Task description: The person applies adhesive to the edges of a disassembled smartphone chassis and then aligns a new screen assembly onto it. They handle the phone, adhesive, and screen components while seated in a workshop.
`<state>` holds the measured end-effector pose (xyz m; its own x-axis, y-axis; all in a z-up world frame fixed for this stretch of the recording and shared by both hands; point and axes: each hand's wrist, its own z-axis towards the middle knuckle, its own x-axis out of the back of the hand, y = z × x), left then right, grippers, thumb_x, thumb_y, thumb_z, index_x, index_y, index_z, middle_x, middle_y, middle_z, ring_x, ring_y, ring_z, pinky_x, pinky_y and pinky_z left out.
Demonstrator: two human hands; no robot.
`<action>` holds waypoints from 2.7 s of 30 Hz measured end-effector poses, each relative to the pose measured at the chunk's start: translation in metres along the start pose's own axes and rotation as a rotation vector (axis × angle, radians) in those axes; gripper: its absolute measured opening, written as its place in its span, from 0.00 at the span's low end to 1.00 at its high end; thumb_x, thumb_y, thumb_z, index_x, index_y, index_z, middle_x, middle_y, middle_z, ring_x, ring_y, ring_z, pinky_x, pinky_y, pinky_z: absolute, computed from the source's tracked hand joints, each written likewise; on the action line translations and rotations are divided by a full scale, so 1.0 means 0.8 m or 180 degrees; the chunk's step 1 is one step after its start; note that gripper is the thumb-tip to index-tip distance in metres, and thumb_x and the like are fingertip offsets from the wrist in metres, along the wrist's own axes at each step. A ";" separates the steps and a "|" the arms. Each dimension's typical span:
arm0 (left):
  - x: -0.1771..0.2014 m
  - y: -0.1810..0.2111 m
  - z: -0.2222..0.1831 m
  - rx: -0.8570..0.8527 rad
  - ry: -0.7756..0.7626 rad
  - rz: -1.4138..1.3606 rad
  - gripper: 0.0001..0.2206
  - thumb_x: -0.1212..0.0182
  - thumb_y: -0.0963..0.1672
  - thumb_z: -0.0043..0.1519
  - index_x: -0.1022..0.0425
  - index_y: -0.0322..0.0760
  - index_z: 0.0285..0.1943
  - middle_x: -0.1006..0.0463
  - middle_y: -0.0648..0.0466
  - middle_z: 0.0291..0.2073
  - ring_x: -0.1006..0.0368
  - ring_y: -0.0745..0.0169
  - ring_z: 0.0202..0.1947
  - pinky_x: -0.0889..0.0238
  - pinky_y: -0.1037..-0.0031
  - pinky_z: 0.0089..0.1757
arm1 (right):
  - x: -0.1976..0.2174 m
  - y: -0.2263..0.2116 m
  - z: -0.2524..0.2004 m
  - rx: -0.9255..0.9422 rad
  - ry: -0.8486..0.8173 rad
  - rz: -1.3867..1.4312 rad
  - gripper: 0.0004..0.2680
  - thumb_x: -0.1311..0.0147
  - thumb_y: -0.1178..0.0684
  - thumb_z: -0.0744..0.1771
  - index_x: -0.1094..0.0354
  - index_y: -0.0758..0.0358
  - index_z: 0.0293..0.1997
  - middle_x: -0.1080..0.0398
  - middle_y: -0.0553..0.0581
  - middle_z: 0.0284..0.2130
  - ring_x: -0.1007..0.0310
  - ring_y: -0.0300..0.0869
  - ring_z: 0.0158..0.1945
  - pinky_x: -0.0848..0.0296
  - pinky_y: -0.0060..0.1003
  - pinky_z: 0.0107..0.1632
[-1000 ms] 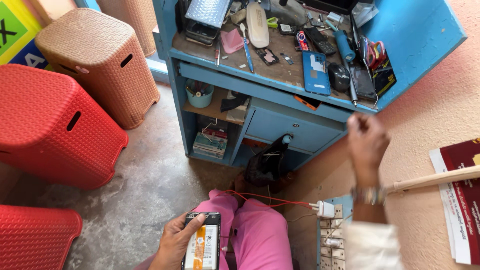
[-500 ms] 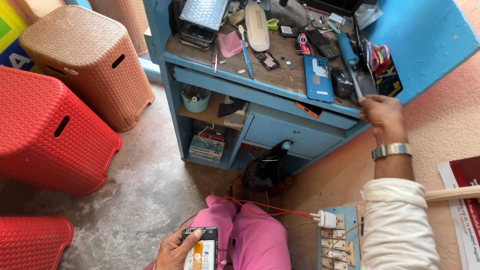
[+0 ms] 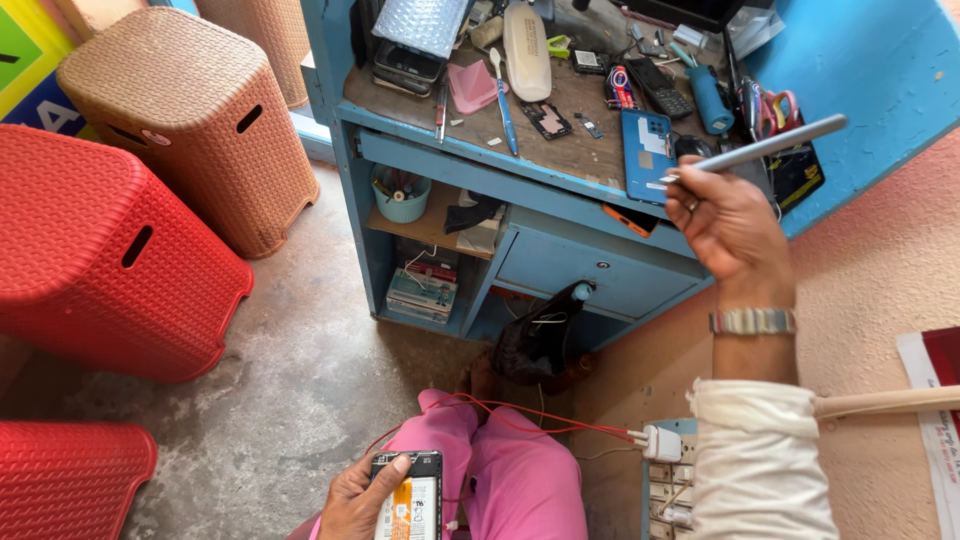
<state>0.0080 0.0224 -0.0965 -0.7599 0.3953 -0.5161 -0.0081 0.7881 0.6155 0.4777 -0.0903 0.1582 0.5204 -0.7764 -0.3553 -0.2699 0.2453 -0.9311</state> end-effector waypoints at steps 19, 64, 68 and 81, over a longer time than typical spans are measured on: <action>0.105 -0.101 0.080 -0.0191 -0.0124 0.0494 0.12 0.40 0.43 0.63 0.18 0.26 0.46 0.13 0.45 0.32 0.18 0.61 0.33 0.25 0.68 0.39 | -0.048 0.048 0.183 0.1532 0.0682 -0.2241 0.06 0.32 0.60 0.65 0.25 0.69 0.40 0.21 0.57 0.33 0.18 0.38 0.34 0.14 0.29 0.37; -0.074 0.017 -0.147 -0.0796 -0.0911 0.0640 0.12 0.39 0.44 0.66 0.21 0.32 0.54 0.20 0.59 0.36 0.27 0.77 0.36 0.31 0.83 0.37 | -0.116 0.241 -0.440 -0.0132 0.0522 0.0119 0.07 0.38 0.60 0.65 0.25 0.71 0.45 0.22 0.60 0.36 0.19 0.44 0.40 0.17 0.35 0.45; -0.072 0.013 -0.148 -0.0916 -0.0908 0.0703 0.11 0.39 0.44 0.66 0.20 0.31 0.53 0.19 0.59 0.37 0.27 0.77 0.36 0.31 0.83 0.38 | -0.119 0.240 -0.447 -0.0097 0.0532 0.0080 0.07 0.38 0.60 0.65 0.25 0.71 0.45 0.22 0.60 0.37 0.20 0.44 0.40 0.19 0.35 0.44; -0.061 0.006 -0.148 -0.1035 -0.0915 0.0914 0.10 0.41 0.42 0.67 0.21 0.31 0.53 0.19 0.59 0.36 0.26 0.77 0.37 0.30 0.83 0.38 | -0.136 0.220 -0.459 0.0084 0.0432 -0.0537 0.07 0.38 0.62 0.64 0.25 0.72 0.44 0.21 0.61 0.34 0.19 0.42 0.37 0.17 0.35 0.44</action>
<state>-0.0317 -0.0493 0.0022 -0.5523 0.7236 -0.4139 -0.0618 0.4596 0.8860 0.0762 -0.1755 0.0632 0.4420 -0.8784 -0.1815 -0.1660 0.1188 -0.9790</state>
